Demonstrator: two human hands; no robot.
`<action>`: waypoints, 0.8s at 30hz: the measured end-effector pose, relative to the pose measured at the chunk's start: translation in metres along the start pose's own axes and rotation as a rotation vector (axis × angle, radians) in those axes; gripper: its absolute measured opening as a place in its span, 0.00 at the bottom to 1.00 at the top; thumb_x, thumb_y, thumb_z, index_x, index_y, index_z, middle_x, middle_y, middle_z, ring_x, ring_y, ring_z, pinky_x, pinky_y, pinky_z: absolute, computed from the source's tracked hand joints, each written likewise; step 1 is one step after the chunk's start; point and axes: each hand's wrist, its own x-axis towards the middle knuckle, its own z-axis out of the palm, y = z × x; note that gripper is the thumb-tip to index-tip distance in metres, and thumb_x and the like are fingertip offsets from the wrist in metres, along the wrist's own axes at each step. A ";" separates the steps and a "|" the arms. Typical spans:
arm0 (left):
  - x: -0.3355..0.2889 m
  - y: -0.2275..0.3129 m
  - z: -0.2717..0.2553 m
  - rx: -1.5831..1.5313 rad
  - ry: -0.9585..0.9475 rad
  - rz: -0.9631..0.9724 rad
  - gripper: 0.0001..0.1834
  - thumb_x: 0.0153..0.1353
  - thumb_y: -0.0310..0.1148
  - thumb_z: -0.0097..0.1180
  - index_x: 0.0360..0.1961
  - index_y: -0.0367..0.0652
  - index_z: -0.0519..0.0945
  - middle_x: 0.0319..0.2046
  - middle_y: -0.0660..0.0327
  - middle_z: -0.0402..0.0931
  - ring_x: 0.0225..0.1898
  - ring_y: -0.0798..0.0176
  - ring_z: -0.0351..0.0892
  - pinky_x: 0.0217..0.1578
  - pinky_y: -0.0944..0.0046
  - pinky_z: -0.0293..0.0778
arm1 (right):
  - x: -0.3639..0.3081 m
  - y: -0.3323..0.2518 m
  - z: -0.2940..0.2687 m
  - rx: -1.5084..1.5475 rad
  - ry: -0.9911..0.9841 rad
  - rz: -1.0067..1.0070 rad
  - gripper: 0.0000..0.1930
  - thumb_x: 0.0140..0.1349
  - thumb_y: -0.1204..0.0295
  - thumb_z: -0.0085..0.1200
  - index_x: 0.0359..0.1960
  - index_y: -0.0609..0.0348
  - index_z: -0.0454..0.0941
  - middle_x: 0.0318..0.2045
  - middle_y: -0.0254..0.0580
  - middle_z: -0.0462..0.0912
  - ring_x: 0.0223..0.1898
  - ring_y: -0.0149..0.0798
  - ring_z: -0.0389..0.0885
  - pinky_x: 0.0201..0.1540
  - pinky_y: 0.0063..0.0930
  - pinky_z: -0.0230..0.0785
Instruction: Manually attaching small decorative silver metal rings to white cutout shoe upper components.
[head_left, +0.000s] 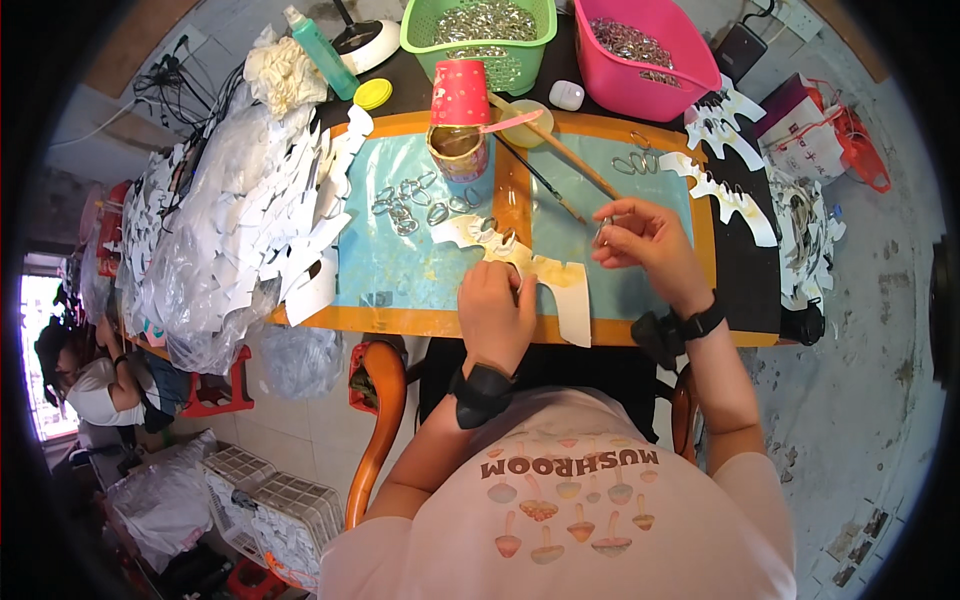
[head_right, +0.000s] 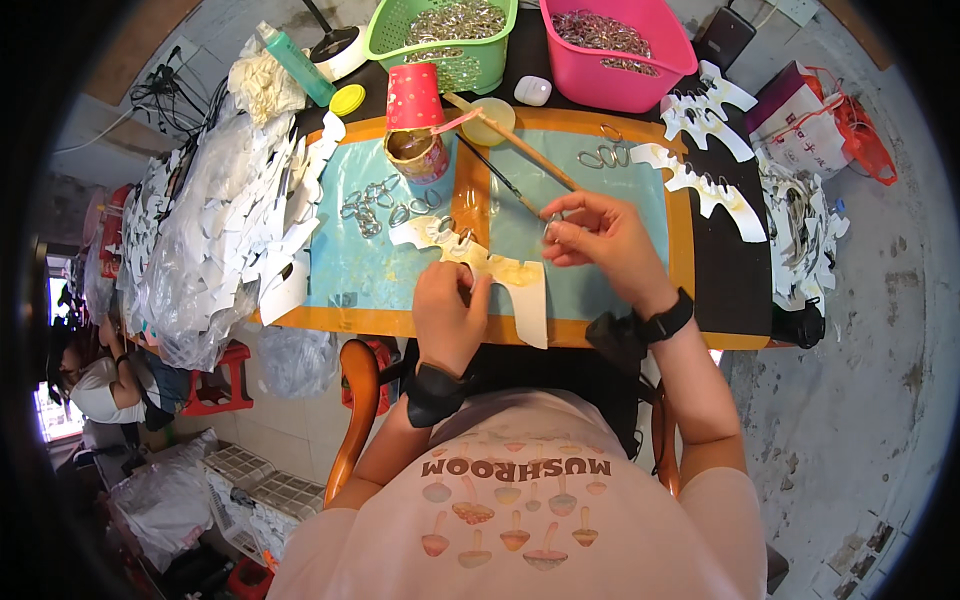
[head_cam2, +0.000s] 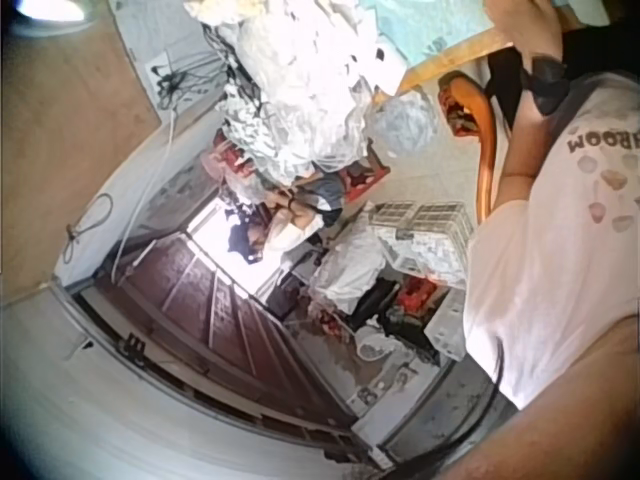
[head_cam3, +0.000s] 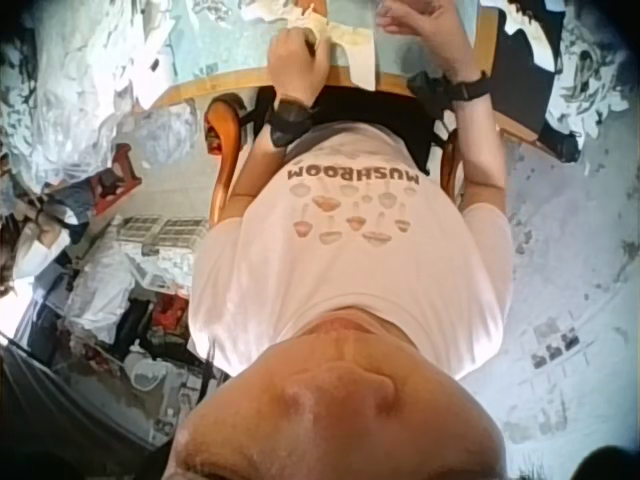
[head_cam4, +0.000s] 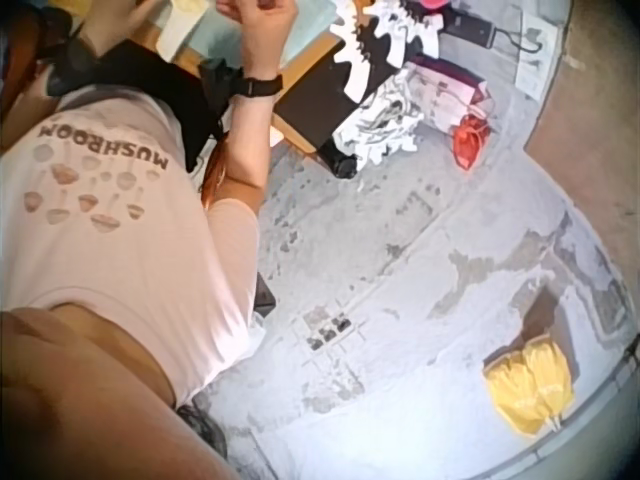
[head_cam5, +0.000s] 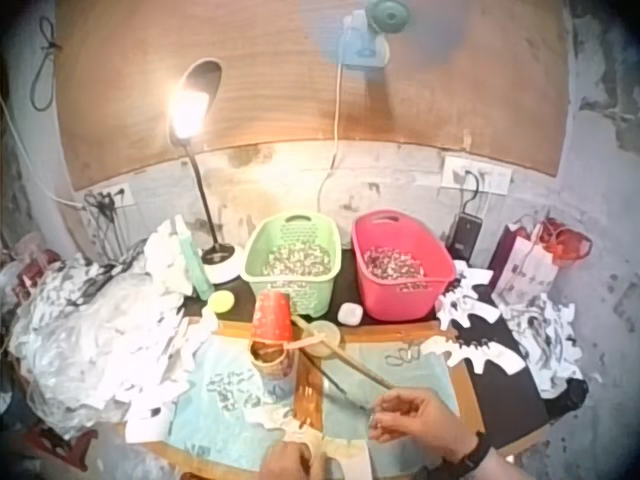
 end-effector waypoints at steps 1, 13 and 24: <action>-0.001 -0.003 -0.001 -0.109 -0.016 -0.059 0.11 0.59 0.29 0.67 0.31 0.38 0.75 0.28 0.59 0.77 0.25 0.60 0.76 0.28 0.63 0.69 | -0.003 0.003 0.004 0.022 -0.010 0.023 0.11 0.65 0.72 0.60 0.49 0.59 0.82 0.34 0.39 0.85 0.32 0.30 0.86 0.35 0.20 0.80; -0.022 -0.008 -0.028 -1.053 -0.008 -0.655 0.11 0.65 0.20 0.57 0.48 0.32 0.73 0.35 0.60 0.80 0.30 0.71 0.82 0.31 0.73 0.79 | -0.002 0.044 0.076 0.082 -0.006 -0.137 0.07 0.62 0.78 0.64 0.41 0.63 0.83 0.33 0.32 0.85 0.34 0.22 0.81 0.39 0.18 0.74; -0.009 -0.005 -0.024 -1.082 -0.071 -0.582 0.07 0.63 0.19 0.58 0.42 0.34 0.76 0.35 0.62 0.78 0.27 0.76 0.74 0.24 0.75 0.67 | -0.005 0.057 0.080 0.086 0.126 -0.152 0.06 0.61 0.79 0.64 0.39 0.63 0.82 0.33 0.33 0.85 0.33 0.23 0.83 0.37 0.17 0.77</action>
